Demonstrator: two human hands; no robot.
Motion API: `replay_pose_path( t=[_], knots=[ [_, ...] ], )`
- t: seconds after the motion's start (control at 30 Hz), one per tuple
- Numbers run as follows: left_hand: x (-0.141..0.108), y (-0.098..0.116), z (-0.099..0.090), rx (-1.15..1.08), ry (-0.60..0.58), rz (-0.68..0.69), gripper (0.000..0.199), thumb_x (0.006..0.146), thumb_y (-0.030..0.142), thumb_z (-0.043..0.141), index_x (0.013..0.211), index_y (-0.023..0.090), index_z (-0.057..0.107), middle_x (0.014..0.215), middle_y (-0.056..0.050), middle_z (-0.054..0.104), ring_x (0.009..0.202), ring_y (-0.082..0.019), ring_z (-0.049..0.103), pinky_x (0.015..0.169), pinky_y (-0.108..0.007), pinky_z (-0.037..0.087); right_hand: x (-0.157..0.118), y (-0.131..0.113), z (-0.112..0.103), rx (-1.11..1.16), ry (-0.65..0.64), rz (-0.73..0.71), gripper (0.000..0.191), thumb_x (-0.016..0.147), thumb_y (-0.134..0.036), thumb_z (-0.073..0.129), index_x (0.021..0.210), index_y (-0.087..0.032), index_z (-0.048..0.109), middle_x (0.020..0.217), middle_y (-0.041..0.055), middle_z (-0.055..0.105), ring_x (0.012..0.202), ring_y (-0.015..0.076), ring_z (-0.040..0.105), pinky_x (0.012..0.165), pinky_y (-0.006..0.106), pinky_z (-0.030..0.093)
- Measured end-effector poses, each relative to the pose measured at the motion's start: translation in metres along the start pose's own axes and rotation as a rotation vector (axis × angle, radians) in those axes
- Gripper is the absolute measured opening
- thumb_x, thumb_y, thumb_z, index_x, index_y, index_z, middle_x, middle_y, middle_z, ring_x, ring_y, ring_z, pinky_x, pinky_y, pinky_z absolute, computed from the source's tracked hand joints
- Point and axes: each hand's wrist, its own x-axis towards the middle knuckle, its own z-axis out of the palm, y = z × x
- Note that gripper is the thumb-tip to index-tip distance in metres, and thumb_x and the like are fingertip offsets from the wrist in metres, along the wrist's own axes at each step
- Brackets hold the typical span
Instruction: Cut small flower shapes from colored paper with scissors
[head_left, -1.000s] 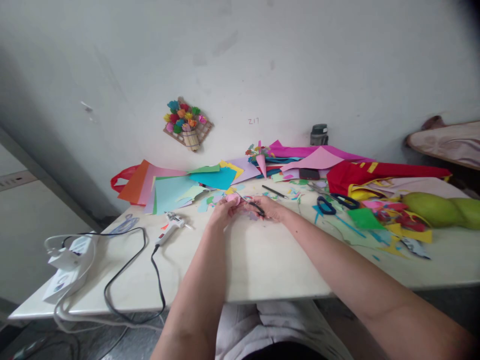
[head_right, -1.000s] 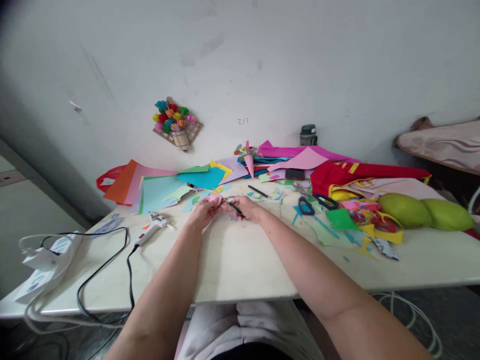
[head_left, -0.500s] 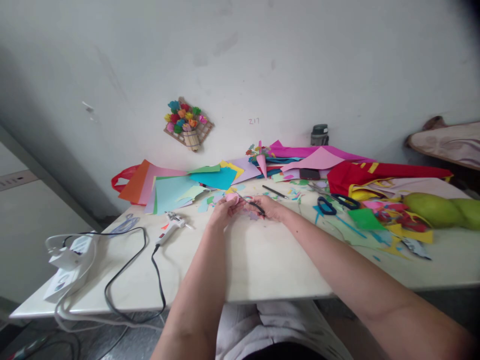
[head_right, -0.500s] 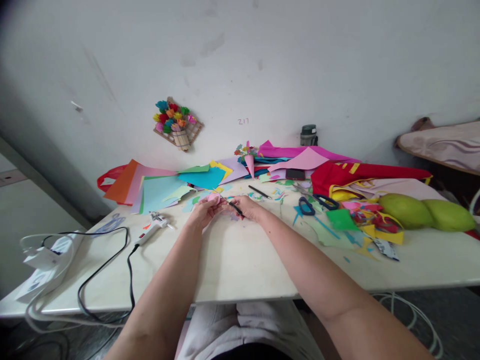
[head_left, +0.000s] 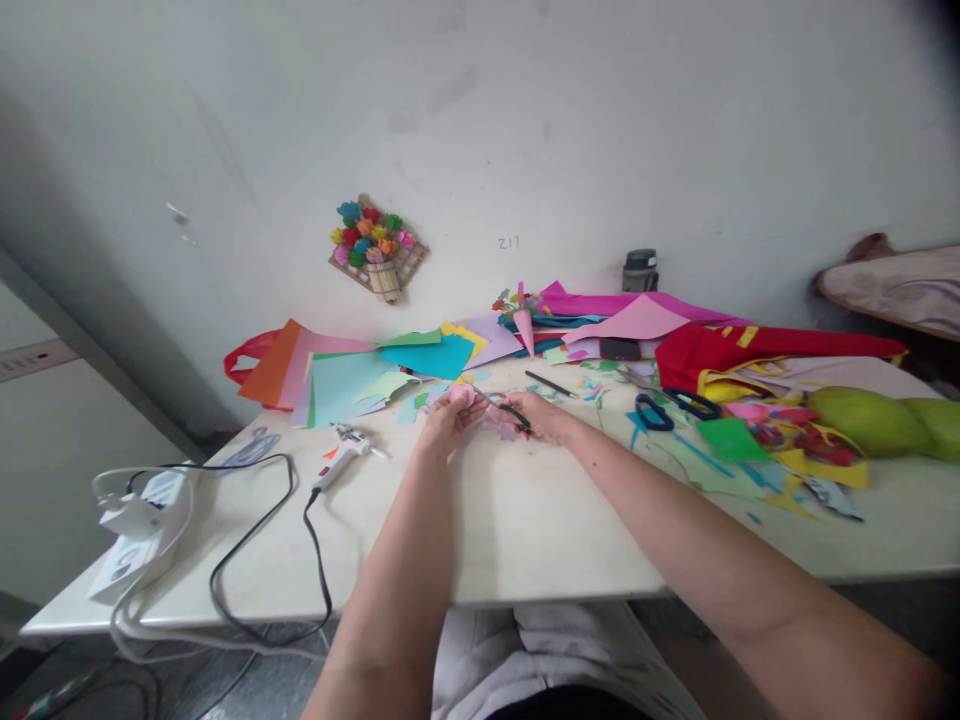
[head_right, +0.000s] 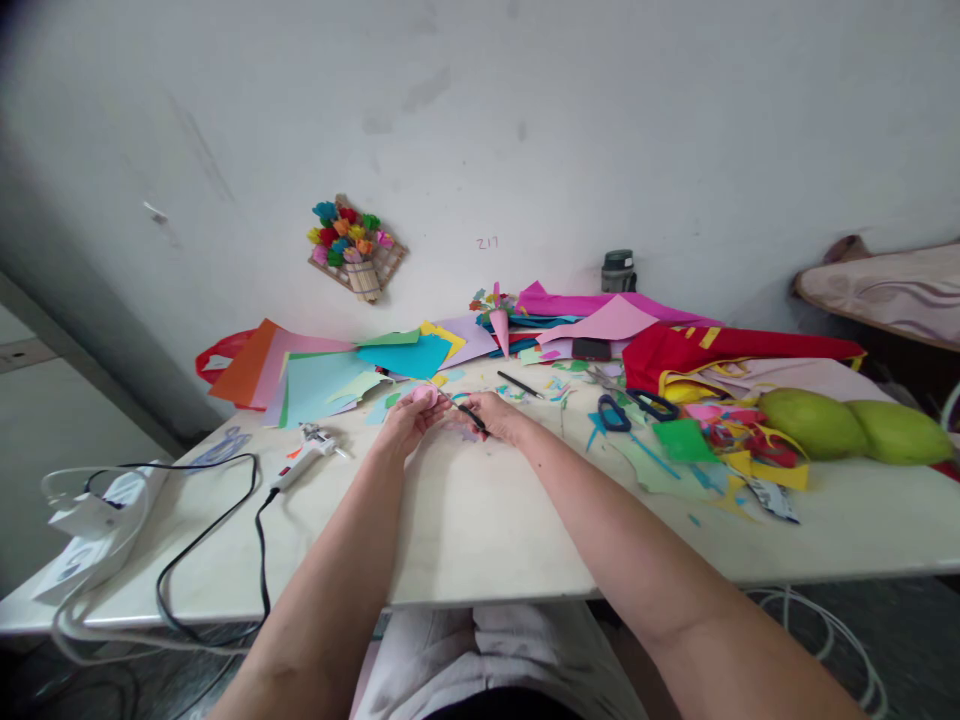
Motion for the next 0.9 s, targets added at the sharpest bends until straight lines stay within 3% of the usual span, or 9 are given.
replay_pose_path(
  t=[0.2,0.4,0.63,0.9],
  knots=[
    [0.003,-0.002,0.000,-0.003,0.027,0.036,0.015,0.076,0.020,0.074,0.083,0.013,0.064,0.079,-0.009,0.074,0.065,-0.016,0.071,0.070,-0.026,0.058,-0.010,-0.006,-0.001,-0.118,-0.009,-0.002,0.026,0.081,-0.039,0.065,0.075,-0.017,0.053,0.046,-0.0056,0.052,0.032,0.0052,0.041,0.029,0.016,0.022],
    [0.003,-0.003,-0.001,0.029,0.017,0.020,0.020,0.074,0.021,0.077,0.085,0.013,0.063,0.081,-0.010,0.074,0.064,-0.016,0.070,0.067,-0.026,0.058,-0.012,-0.009,-0.001,-0.152,0.018,0.008,0.027,0.082,-0.039,0.065,0.076,-0.016,0.053,0.046,-0.0059,0.052,0.032,0.0046,0.041,0.028,0.015,0.021],
    [-0.003,0.001,0.001,0.007,-0.035,0.052,0.014,0.074,0.015,0.073,0.084,0.009,0.066,0.078,-0.011,0.073,0.070,-0.018,0.071,0.072,-0.027,0.058,-0.013,-0.011,0.002,-0.139,0.022,-0.003,0.025,0.081,-0.036,0.067,0.075,-0.015,0.055,0.043,-0.0068,0.049,0.032,0.0049,0.039,0.029,0.016,0.023],
    [-0.003,0.001,0.002,-0.057,-0.027,0.022,0.016,0.069,0.009,0.074,0.084,0.010,0.066,0.078,-0.008,0.072,0.072,-0.018,0.071,0.076,-0.030,0.060,-0.011,-0.006,-0.003,-0.158,-0.020,-0.033,0.031,0.078,-0.044,0.067,0.078,-0.015,0.055,0.047,-0.0062,0.051,0.033,0.0043,0.040,0.030,0.016,0.020]
  ],
)
